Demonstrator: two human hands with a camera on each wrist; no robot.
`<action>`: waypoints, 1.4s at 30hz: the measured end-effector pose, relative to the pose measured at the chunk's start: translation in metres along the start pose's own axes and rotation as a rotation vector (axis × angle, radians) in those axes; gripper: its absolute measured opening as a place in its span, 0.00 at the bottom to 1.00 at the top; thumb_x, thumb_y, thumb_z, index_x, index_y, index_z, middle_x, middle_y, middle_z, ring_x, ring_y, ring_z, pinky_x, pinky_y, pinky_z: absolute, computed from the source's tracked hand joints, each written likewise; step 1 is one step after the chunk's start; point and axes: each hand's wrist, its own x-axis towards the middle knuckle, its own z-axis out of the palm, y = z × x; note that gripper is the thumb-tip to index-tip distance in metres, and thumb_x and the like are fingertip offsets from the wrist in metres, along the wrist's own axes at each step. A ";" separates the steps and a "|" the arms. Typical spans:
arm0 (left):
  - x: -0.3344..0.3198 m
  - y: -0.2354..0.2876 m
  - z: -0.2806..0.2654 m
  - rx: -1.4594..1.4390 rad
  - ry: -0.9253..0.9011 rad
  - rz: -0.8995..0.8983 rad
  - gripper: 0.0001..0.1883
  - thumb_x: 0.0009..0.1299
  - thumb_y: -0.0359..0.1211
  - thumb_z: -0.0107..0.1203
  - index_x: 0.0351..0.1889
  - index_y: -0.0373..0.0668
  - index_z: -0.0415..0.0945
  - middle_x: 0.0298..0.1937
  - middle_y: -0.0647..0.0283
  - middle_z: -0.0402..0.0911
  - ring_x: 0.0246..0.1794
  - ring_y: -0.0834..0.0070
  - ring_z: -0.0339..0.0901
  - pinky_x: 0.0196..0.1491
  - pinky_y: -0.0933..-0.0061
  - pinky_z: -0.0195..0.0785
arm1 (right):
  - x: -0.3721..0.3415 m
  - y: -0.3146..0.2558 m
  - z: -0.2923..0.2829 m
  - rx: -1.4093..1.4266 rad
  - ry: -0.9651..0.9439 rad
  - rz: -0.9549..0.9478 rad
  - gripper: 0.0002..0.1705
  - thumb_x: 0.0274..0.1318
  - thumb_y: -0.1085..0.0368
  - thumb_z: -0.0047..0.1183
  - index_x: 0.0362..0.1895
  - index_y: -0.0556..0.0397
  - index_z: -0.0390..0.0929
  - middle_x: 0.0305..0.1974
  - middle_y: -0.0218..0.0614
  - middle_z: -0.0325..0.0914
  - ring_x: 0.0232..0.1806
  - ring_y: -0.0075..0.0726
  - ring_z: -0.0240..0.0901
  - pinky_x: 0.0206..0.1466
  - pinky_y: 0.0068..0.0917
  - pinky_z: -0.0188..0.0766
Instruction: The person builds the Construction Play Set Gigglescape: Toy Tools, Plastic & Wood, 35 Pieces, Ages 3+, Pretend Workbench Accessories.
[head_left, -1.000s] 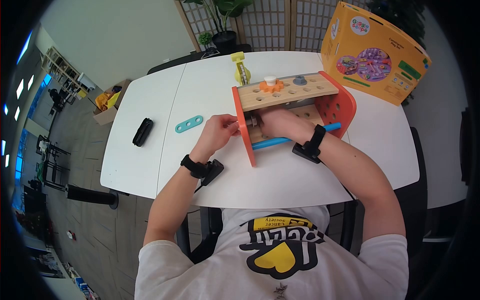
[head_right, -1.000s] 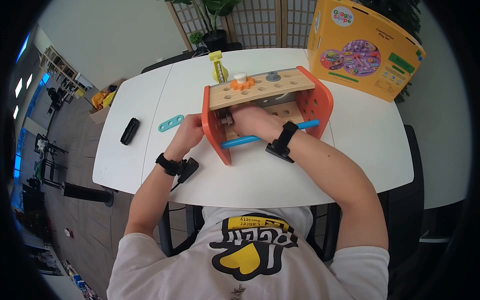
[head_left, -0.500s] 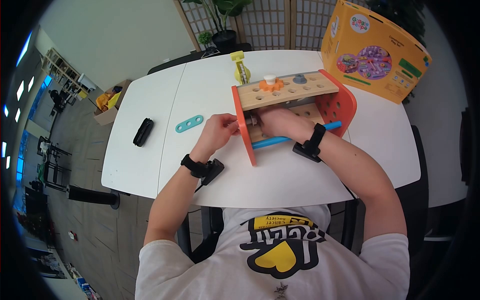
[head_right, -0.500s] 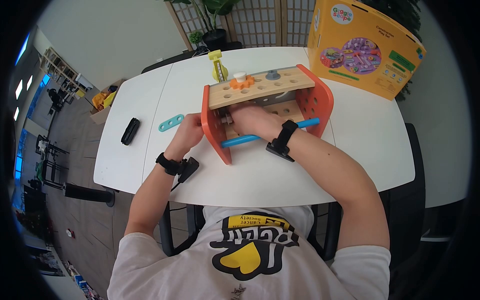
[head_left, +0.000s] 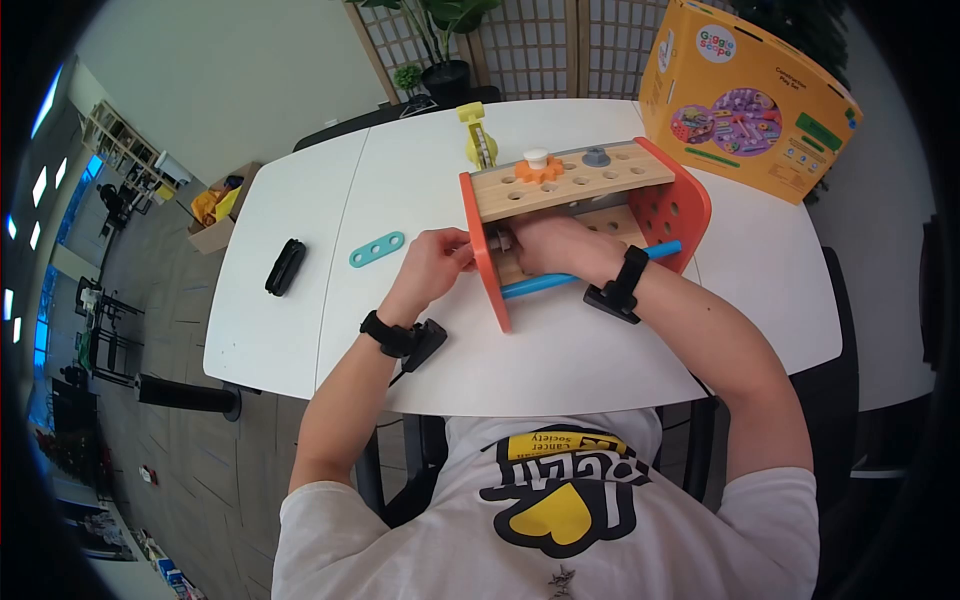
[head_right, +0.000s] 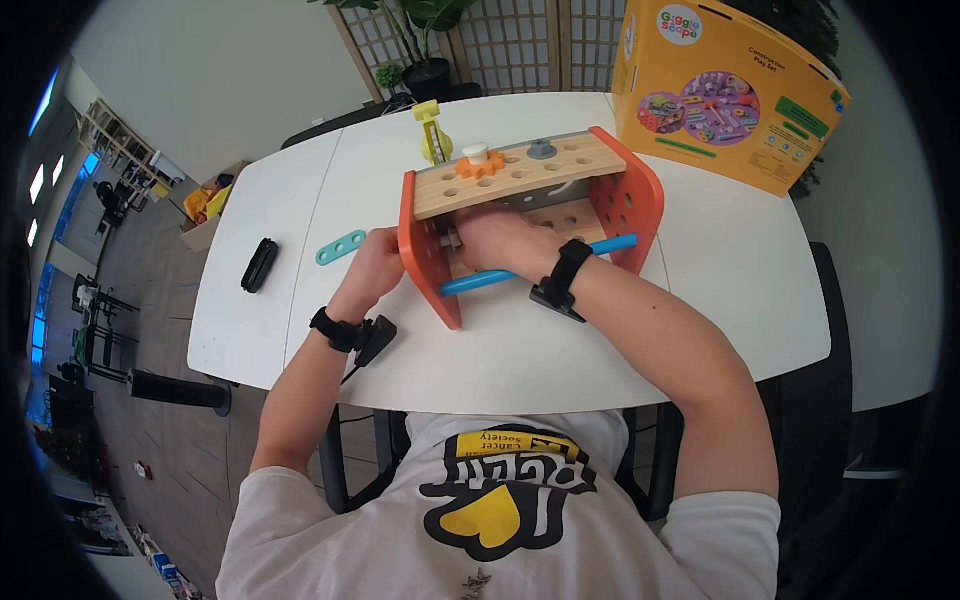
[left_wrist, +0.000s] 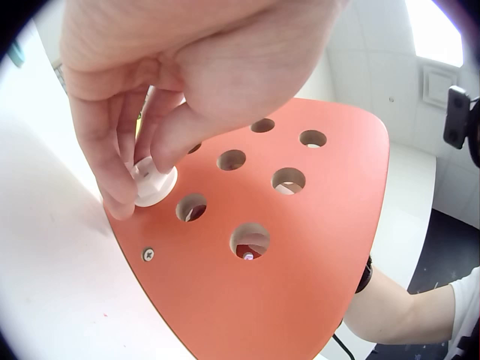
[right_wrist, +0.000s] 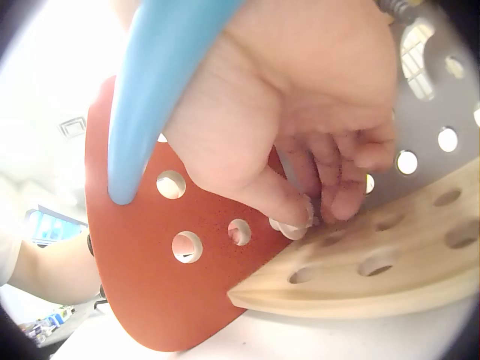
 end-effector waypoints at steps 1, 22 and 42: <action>0.000 -0.001 0.000 -0.002 -0.002 0.001 0.13 0.77 0.29 0.54 0.51 0.28 0.82 0.39 0.54 0.88 0.39 0.72 0.87 0.47 0.72 0.79 | -0.001 -0.001 -0.001 0.008 0.010 -0.008 0.21 0.52 0.79 0.55 0.52 0.62 0.80 0.52 0.55 0.82 0.54 0.56 0.81 0.56 0.42 0.79; 0.001 -0.005 0.001 -0.007 0.010 0.002 0.13 0.76 0.29 0.54 0.51 0.28 0.83 0.38 0.54 0.88 0.38 0.72 0.86 0.47 0.71 0.78 | 0.006 0.009 0.010 0.014 0.043 -0.062 0.13 0.58 0.72 0.53 0.48 0.57 0.81 0.47 0.53 0.83 0.50 0.58 0.80 0.52 0.44 0.78; 0.000 -0.001 0.001 0.010 0.014 -0.009 0.13 0.77 0.30 0.54 0.50 0.27 0.82 0.39 0.54 0.88 0.39 0.71 0.87 0.47 0.71 0.79 | 0.010 0.012 0.013 -0.017 0.019 -0.072 0.13 0.60 0.72 0.51 0.48 0.59 0.80 0.45 0.55 0.83 0.45 0.59 0.81 0.49 0.45 0.79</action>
